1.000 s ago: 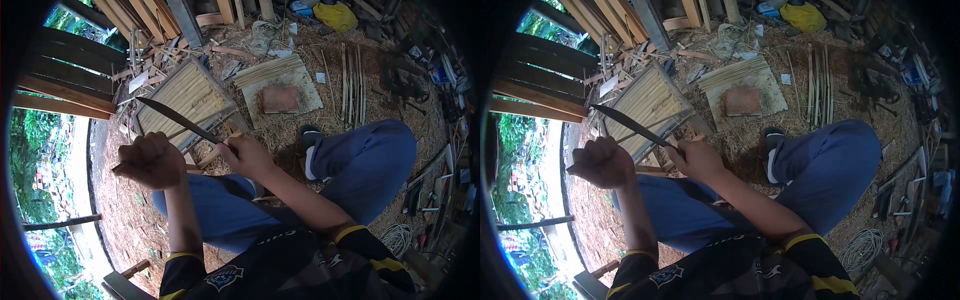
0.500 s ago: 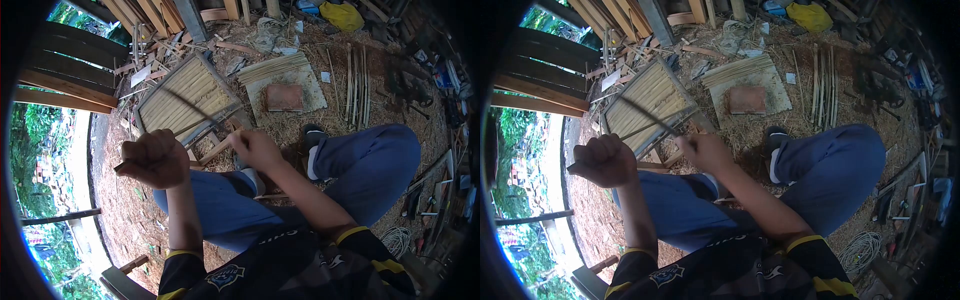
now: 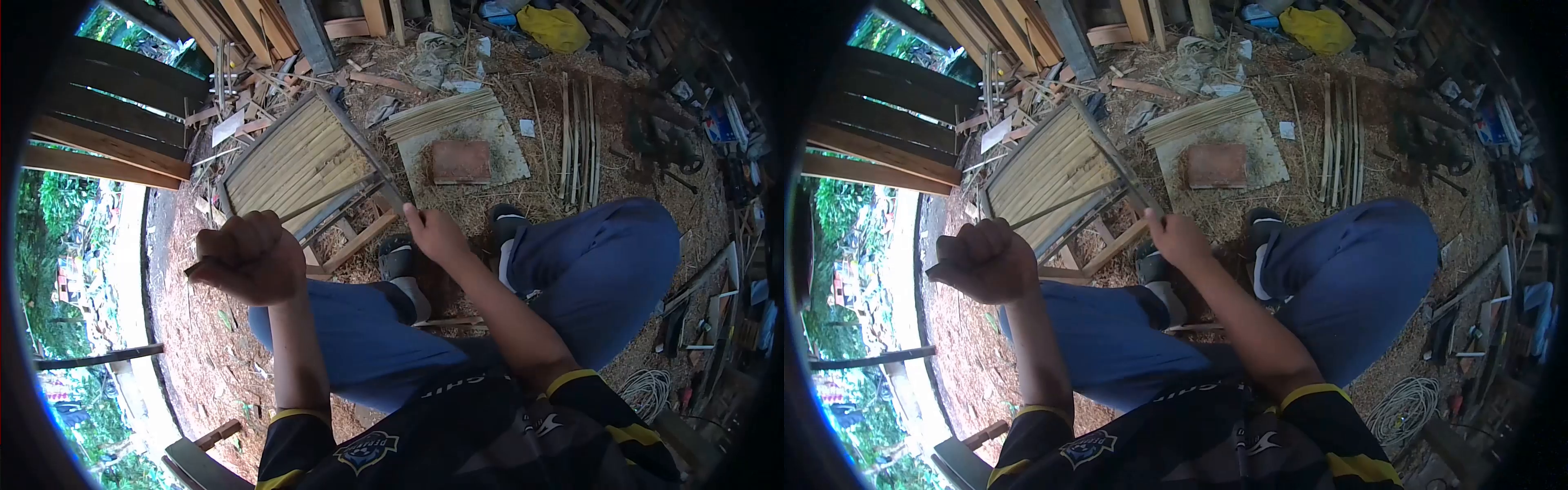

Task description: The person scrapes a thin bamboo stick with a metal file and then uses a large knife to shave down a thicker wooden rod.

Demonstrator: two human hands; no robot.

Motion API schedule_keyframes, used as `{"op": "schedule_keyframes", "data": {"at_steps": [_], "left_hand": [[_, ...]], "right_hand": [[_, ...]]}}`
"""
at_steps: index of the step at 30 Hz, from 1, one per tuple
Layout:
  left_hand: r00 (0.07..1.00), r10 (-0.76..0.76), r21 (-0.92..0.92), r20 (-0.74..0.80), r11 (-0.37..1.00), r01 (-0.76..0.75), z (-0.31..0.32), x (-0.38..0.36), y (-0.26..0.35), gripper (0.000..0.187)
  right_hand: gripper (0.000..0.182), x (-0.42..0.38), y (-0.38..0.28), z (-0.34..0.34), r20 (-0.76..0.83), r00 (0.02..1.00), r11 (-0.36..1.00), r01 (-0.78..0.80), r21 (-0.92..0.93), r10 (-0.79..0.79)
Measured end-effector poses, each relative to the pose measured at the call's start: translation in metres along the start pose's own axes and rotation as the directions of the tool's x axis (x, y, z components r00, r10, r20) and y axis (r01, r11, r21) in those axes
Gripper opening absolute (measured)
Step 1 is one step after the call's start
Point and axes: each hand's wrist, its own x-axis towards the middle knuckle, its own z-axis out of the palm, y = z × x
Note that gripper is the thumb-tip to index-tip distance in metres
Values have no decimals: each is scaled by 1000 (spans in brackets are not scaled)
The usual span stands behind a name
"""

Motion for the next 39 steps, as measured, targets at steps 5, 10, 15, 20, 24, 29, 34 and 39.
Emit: {"op": "schedule_keyframes", "data": {"at_steps": [5, 10, 15, 20, 24, 29, 34, 39], "left_hand": [[1000, -12, 44, 4, 999, 11, 11, 1, -3, 54], [999, -38, 55, -17, 998, 39, 10, 2, 2, 54], [997, -29, 54, 78, 998, 25, 8, 1, 1, 57], [996, -22, 22, 83, 1000, 20, 8, 3, -1, 59], [992, -41, 10, 121, 999, 40, 4, 2, 3, 59], [992, -36, 0, 124, 999, 36, 8, 0, 1, 58], [991, -44, 9, 129, 999, 44, 6, 1, 3, 57], [991, -32, 42, 128, 999, 27, 10, 1, 0, 57]], "right_hand": [[67, -15, -39, -6, 50, 993, 988, 100, 121, -107], [68, -7, -28, -9, 69, 997, 999, 19, 28, -21], [65, -4, -20, -17, 101, 995, 999, -13, -38, 17], [65, -23, -58, -13, 103, 977, 983, 181, 44, -185], [64, -7, -21, -6, 64, 997, 997, 26, 66, -31], [65, -15, -44, -14, 96, 993, 997, 75, -2, -74], [64, -14, -34, -7, 83, 995, 999, 47, 18, -48], [64, -5, -17, -13, 49, 999, 1000, 10, 10, -11]]}}
